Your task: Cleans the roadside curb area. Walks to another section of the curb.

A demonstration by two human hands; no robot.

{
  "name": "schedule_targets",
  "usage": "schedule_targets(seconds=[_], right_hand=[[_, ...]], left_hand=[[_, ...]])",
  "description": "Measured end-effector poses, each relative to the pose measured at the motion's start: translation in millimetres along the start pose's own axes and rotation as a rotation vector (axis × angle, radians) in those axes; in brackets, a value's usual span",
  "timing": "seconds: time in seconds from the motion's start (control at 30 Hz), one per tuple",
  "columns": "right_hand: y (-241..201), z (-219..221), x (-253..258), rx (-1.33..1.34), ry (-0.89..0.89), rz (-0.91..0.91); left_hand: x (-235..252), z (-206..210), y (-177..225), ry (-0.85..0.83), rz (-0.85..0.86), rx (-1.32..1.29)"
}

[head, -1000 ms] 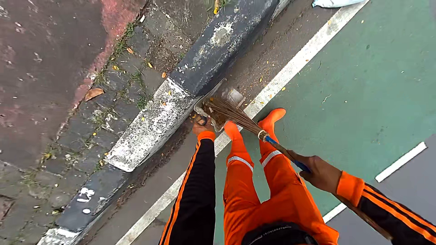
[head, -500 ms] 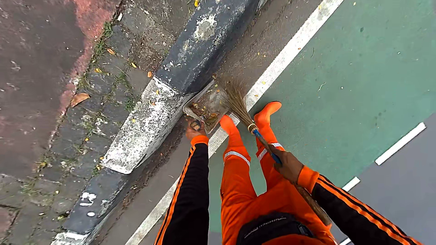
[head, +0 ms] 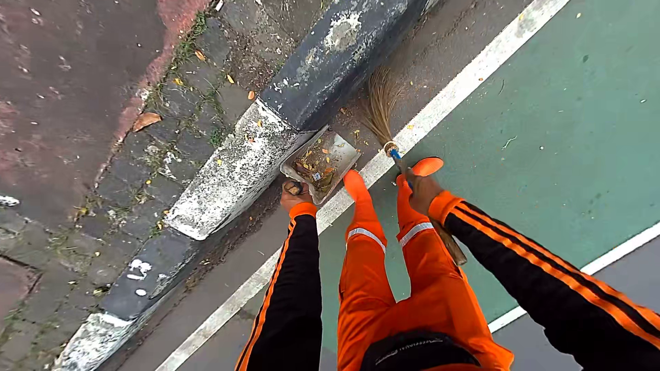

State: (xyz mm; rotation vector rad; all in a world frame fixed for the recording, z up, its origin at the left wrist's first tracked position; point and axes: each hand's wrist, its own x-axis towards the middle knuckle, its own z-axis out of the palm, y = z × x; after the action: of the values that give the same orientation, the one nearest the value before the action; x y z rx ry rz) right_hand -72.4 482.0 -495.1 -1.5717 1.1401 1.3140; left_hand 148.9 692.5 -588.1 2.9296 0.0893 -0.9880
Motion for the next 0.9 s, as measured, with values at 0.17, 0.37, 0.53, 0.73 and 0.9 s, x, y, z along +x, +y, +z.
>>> schedule_targets(seconds=[0.17,0.37,0.53,0.73,0.9], right_hand=[[33.1,63.6,-109.9,0.000,-0.250,-0.175],[117.5,81.4,-176.9,0.518,0.183,0.089],[21.8,82.0,-65.1,0.266,-0.036,0.102],[53.4,84.1,-149.9,0.268,-0.111,-0.119],[78.2,24.5,-113.4,0.323,0.214,0.124]], left_hand=[[25.2,-1.0,-5.4,-0.046,-0.031,0.012],[27.4,-3.1,-24.2,-0.045,-0.003,-0.063],[31.1,7.8,-30.3,-0.059,0.025,-0.025],[26.9,-3.6,-23.7,-0.068,0.021,-0.015],[23.5,2.5,-23.0,-0.046,0.034,-0.046]])
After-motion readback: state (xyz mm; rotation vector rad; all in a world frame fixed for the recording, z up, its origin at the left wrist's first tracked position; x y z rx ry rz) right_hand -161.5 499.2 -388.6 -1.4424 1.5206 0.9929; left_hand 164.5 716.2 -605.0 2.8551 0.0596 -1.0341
